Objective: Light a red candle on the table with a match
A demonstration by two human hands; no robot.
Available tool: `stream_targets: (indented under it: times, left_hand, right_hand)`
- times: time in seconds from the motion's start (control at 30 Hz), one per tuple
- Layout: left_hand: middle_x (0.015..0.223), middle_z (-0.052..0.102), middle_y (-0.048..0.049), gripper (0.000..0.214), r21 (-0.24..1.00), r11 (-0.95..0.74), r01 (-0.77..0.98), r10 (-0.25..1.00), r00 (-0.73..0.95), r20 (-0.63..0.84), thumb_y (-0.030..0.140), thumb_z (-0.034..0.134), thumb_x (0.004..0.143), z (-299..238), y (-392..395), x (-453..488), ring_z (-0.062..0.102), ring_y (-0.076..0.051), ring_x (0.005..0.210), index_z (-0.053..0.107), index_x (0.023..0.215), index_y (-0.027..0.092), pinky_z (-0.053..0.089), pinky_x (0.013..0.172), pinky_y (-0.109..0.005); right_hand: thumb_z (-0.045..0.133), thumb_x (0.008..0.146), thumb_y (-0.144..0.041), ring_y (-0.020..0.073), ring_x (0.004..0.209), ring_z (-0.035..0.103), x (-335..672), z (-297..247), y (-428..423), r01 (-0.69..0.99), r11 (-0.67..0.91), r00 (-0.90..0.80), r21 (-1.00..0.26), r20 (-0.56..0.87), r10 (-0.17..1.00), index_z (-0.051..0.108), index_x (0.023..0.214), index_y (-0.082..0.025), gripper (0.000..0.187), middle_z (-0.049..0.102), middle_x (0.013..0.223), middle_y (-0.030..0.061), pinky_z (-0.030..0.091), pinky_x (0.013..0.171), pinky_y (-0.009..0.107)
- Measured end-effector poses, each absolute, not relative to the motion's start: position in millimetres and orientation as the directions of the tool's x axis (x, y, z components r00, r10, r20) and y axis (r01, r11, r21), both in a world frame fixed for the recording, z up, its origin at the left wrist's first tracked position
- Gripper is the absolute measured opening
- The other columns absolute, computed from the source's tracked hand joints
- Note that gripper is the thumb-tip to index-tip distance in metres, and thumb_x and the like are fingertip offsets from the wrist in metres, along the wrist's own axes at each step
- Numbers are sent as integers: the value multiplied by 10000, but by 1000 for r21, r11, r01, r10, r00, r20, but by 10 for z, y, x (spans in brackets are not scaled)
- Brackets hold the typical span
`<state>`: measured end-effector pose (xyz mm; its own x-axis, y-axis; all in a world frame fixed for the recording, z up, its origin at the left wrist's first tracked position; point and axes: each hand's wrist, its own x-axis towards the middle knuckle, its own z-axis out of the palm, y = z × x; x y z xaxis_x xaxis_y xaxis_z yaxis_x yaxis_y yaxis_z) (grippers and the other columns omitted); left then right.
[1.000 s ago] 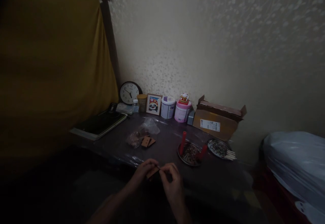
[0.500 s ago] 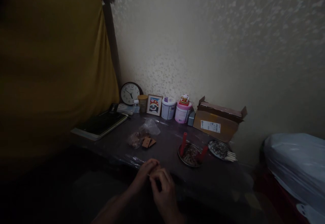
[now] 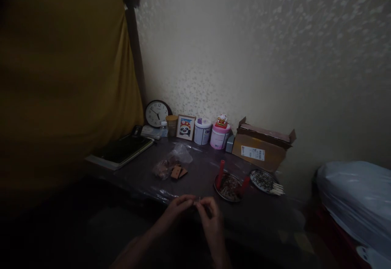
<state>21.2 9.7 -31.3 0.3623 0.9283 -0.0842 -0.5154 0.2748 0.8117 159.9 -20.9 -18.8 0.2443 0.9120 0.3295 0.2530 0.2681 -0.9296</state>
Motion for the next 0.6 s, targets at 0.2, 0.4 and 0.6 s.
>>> stream_targets:
  times: [0.2,0.4,0.6]
  left_hand:
    - [824,745,-62,264,736,344,-583,909,403,-106,246,763,633,-324,107,222,651,-170,773,706,872,149,439,778,-273]
    - [853,748,-58,258,724,341,-600,904,422,-77,219,761,640,-304,104,210,655,-164,792,706,883,152,440,794,-268]
    - [856,742,-59,263,725,339,-600,903,423,-73,223,769,629,-304,98,192,649,-159,808,701,873,154,431,798,-261]
  right_hand:
    - [703,649,-378,181,685,615,1701,-151,-161,113,201,366,-973,228,902,596,768,-189,247,633,701,-1,494,644,274]
    - [717,619,-349,152,612,606,1755,-140,-127,-7,195,450,-981,171,877,550,1023,-198,462,638,679,-32,491,620,275]
    - [744,574,-370,159,627,634,1799,-190,-66,-96,171,466,-980,108,878,569,932,-192,436,649,670,-32,512,618,267]
